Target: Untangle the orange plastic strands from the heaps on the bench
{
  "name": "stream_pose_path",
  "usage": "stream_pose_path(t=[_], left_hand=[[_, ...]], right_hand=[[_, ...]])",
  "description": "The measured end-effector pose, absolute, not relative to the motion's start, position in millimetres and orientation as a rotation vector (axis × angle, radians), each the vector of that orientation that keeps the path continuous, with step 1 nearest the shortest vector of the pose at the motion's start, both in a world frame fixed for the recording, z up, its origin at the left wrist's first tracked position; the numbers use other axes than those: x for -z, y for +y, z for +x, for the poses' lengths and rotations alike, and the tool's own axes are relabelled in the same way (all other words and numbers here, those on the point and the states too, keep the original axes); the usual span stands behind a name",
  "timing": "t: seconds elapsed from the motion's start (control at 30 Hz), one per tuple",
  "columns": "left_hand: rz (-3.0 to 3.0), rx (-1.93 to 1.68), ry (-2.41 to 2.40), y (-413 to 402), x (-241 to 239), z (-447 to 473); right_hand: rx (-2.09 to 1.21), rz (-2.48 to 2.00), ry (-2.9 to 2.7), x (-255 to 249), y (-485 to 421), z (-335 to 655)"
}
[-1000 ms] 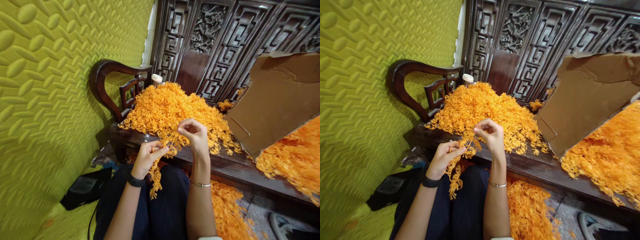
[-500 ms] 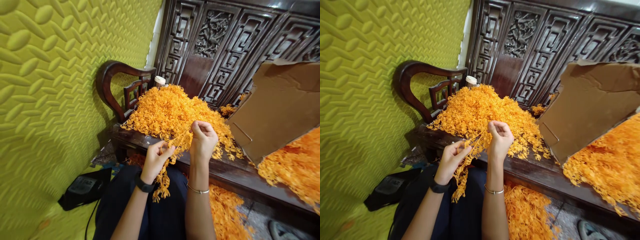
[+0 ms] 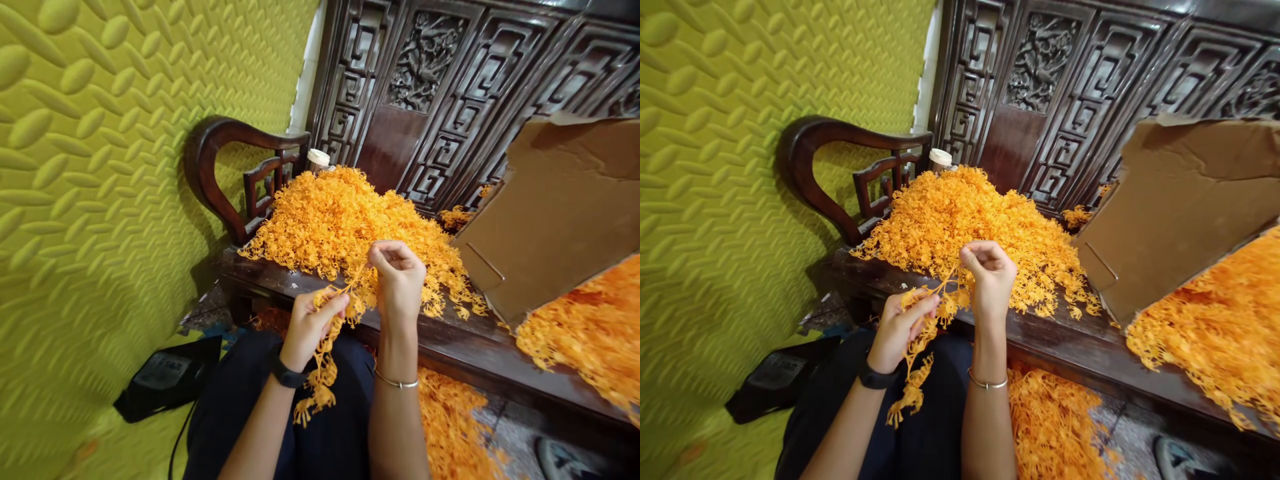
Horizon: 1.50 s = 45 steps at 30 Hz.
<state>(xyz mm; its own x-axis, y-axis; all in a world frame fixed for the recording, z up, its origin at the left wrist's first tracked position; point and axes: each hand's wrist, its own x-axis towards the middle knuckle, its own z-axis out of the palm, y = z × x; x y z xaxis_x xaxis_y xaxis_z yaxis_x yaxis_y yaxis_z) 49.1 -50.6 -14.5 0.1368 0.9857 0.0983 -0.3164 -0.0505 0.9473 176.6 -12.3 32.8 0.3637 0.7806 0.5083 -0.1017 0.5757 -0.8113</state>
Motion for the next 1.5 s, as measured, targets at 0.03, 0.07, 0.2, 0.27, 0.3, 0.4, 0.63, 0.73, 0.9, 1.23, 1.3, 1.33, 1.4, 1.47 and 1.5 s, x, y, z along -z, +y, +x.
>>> stream_pose_path(t=[0.03,0.07,0.2,0.27,0.3,0.4,0.63,0.73,0.9,1.23,1.3,1.33,1.4,1.47,1.5], left_hand=[[1.086,-1.273,0.804,-51,14,51],[1.083,-1.262,0.781,-50,14,54],[1.091,-1.224,0.726,-49,13,62],[1.086,-1.213,0.738,-47,18,60],[1.076,-1.210,0.757,-46,21,57],[1.023,-1.239,0.860,-37,33,38],[1.123,-1.220,0.946,-29,34,21],[1.166,-1.124,0.948,-33,29,32],[1.248,-1.039,0.957,-36,27,35],[1.264,-1.126,0.894,-38,22,31],[1.272,-1.135,0.858,-38,21,30],[1.271,-1.139,0.845,-38,20,30],[1.263,-1.157,0.831,-38,18,29],[1.267,-1.172,0.832,-38,17,28],[1.266,-1.183,0.837,-39,17,27]], right_hand=[[-0.636,-0.769,-0.993,-34,-13,175],[-0.634,-0.769,-0.936,-34,-13,173],[-0.659,-0.805,-0.745,-35,-10,168],[-0.609,-0.804,-0.719,-35,-7,179],[-0.533,-0.792,-0.723,-35,-6,189],[-0.208,-0.729,-0.715,-37,-6,230],[-0.138,-0.983,-1.055,-17,2,253],[-0.229,-1.238,-1.446,-12,4,230],[-0.650,-0.995,-1.957,-26,-12,194],[-0.554,-0.958,-1.833,-30,-17,178],[-0.470,-0.949,-1.755,-29,-17,174],[-0.419,-0.954,-1.727,-28,-18,170],[-0.301,-0.972,-1.684,-26,-21,160],[-0.195,-0.988,-1.676,-26,-24,150],[-0.154,-0.994,-1.688,-27,-25,148]])
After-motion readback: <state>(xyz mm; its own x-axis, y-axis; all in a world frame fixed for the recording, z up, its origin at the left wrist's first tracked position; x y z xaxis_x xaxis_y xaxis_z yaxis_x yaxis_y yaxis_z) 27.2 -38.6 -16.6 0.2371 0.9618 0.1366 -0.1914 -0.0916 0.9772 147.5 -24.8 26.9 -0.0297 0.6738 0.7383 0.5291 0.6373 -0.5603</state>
